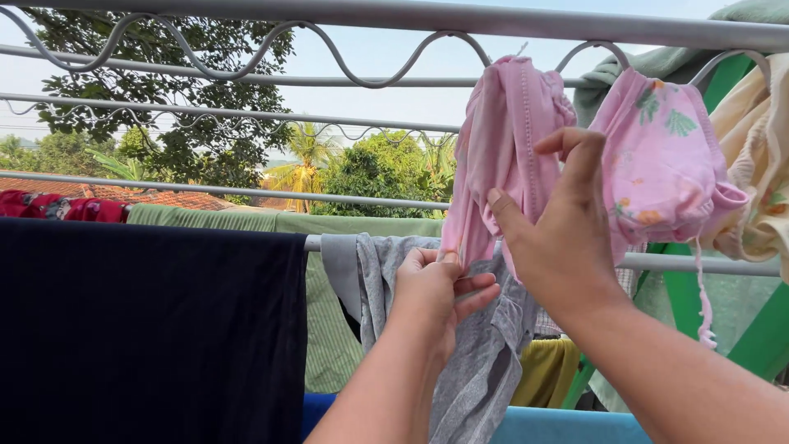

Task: Hanging various items of wet clothing on a drying rack outdoors.

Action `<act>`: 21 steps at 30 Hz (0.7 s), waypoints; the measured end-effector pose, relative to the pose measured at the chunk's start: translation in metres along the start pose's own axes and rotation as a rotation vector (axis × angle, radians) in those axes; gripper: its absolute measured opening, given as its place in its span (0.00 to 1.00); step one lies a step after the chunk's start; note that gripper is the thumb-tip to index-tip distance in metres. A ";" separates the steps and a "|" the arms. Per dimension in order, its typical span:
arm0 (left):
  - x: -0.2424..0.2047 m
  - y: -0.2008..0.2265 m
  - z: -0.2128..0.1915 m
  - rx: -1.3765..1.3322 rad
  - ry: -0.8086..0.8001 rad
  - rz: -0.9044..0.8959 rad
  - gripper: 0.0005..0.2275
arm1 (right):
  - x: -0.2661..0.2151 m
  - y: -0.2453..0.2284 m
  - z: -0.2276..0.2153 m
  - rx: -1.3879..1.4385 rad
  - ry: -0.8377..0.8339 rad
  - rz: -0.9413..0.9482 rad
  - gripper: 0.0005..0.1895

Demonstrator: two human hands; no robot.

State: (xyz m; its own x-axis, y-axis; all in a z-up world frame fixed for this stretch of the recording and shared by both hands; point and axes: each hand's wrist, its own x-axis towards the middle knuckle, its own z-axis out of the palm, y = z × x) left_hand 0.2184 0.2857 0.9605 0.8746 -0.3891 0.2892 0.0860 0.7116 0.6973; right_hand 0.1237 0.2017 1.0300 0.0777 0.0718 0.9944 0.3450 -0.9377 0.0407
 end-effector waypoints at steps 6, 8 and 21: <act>-0.023 0.022 0.012 -0.009 -0.015 -0.019 0.12 | -0.005 -0.017 -0.002 0.007 -0.101 0.124 0.26; -0.022 0.023 0.012 -0.012 -0.031 -0.026 0.16 | -0.007 -0.022 -0.002 -0.011 -0.099 0.080 0.25; -0.058 -0.008 -0.006 -0.088 0.002 -0.136 0.15 | -0.091 -0.039 -0.023 0.080 -0.267 0.195 0.29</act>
State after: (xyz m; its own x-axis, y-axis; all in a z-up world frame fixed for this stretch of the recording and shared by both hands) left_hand 0.1697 0.3059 0.9346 0.8530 -0.4843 0.1946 0.2451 0.7008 0.6699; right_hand 0.0819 0.2243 0.9405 0.3877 -0.0099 0.9217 0.3708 -0.9138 -0.1658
